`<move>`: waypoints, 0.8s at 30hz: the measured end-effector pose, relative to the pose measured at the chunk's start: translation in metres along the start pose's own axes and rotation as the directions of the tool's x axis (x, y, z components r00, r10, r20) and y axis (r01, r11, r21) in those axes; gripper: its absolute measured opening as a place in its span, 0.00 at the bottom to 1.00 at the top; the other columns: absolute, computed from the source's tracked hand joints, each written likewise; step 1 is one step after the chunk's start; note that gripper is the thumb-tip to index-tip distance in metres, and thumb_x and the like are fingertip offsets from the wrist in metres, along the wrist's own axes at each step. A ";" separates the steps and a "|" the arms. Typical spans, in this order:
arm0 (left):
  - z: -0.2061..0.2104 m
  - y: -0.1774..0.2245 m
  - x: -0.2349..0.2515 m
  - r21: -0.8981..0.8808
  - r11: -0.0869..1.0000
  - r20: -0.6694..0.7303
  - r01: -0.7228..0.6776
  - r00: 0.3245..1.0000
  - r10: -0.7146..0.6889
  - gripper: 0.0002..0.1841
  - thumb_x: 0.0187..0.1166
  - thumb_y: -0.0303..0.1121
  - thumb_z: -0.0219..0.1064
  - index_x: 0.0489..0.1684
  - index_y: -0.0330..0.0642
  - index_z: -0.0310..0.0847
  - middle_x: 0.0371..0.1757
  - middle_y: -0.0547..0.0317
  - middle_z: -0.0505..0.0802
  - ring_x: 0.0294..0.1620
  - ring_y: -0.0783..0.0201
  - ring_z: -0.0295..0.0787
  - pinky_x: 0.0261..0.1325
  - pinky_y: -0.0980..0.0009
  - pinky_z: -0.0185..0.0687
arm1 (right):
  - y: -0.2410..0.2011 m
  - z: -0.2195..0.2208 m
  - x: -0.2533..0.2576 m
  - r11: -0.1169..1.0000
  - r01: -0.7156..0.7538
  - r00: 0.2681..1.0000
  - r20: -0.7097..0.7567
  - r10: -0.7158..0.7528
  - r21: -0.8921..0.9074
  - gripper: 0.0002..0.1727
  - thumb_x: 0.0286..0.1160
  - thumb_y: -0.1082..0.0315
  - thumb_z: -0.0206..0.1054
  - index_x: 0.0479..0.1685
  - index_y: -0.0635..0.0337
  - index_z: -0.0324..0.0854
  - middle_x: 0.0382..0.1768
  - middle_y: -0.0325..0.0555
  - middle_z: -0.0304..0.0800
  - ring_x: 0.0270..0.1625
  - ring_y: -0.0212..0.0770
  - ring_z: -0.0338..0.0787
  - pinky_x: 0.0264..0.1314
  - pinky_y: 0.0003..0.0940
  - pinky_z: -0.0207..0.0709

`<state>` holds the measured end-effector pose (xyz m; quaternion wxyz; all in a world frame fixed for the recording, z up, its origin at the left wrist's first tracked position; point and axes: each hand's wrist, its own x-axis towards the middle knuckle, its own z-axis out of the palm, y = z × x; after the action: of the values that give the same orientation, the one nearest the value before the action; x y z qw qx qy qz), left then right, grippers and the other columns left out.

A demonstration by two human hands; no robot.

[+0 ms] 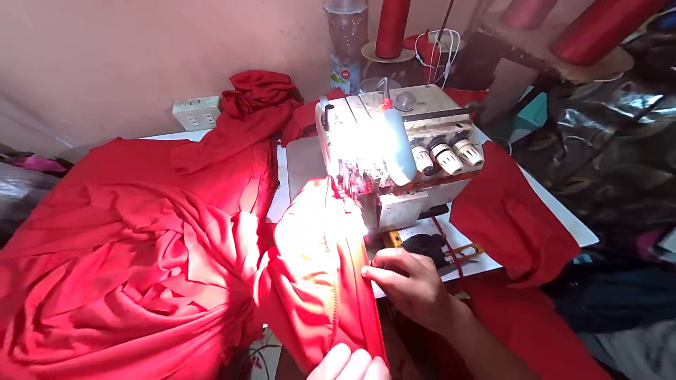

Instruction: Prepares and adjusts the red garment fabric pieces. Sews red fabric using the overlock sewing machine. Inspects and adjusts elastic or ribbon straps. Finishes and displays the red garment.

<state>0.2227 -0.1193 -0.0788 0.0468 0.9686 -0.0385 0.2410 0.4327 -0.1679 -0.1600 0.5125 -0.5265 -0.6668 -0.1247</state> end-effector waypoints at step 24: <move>0.044 -0.042 0.018 0.235 0.947 -0.271 0.219 0.950 -0.153 0.11 0.78 0.32 0.64 0.38 0.38 0.94 0.25 0.55 0.90 0.30 0.57 0.85 0.38 0.65 0.78 | 0.033 -0.049 0.019 0.965 -0.230 0.972 0.013 0.234 -0.124 0.17 0.81 0.61 0.61 0.54 0.58 0.92 0.44 0.49 0.92 0.34 0.31 0.86 0.34 0.24 0.80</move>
<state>0.2627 -0.0837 -0.1124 -0.0547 0.9275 0.0922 0.3581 0.4890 -0.1774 -0.1349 0.4812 -0.6328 -0.5988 -0.0970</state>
